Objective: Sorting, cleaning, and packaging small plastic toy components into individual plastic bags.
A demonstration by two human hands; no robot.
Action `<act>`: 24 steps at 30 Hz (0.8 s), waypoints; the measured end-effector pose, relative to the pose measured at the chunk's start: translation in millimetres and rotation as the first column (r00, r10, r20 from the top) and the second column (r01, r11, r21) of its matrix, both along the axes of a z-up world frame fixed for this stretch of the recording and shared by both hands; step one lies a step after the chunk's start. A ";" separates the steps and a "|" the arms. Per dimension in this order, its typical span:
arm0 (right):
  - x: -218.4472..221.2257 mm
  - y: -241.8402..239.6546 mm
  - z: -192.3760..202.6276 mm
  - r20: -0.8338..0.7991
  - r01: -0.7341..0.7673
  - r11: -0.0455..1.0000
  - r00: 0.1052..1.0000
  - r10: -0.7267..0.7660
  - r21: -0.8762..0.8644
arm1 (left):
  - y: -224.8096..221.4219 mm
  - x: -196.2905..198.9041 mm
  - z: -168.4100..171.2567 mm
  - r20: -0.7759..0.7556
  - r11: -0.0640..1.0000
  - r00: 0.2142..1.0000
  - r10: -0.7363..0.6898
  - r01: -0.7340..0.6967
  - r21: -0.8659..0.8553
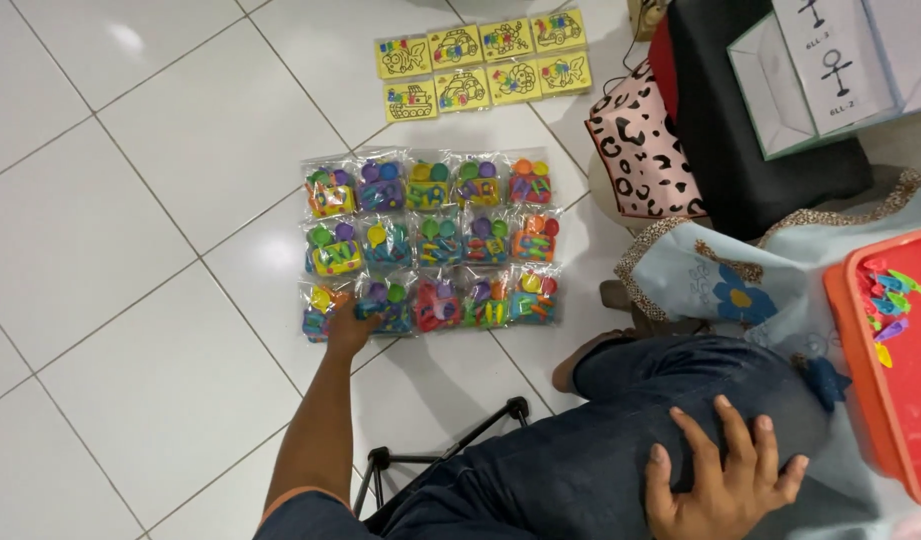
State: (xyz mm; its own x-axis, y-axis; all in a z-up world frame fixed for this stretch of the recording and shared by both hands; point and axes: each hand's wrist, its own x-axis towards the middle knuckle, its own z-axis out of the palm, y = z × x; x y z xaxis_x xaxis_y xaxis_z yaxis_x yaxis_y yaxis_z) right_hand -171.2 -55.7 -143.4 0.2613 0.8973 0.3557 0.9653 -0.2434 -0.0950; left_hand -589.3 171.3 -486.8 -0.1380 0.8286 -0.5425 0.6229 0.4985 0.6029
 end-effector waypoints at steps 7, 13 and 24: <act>-1.0 1.3 5.0 0.036 -0.010 1.000 0.999 0.010 0.005 | -8.3 20.7 16.7 -0.051 0.995 0.998 0.020 -0.014 0.103; -7.3 5.7 9.7 0.002 0.005 1.000 1.000 -0.005 0.010 | -15.2 39.0 70.6 -0.515 0.988 0.855 -0.056 0.123 0.098; 12.5 -17.5 60.8 -0.578 -0.149 0.962 0.775 0.258 0.229 | -6.4 116.8 148.2 -0.094 0.724 0.955 -0.280 0.275 0.632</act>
State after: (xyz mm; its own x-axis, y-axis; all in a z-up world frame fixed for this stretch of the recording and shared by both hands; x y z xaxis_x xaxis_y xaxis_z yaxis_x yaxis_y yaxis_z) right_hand -158.7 -73.3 -82.6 0.2871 0.8980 0.3335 0.7257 0.0234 -0.6877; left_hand -472.5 164.8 -338.6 0.1551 0.9806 0.1200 0.6661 -0.1935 0.7203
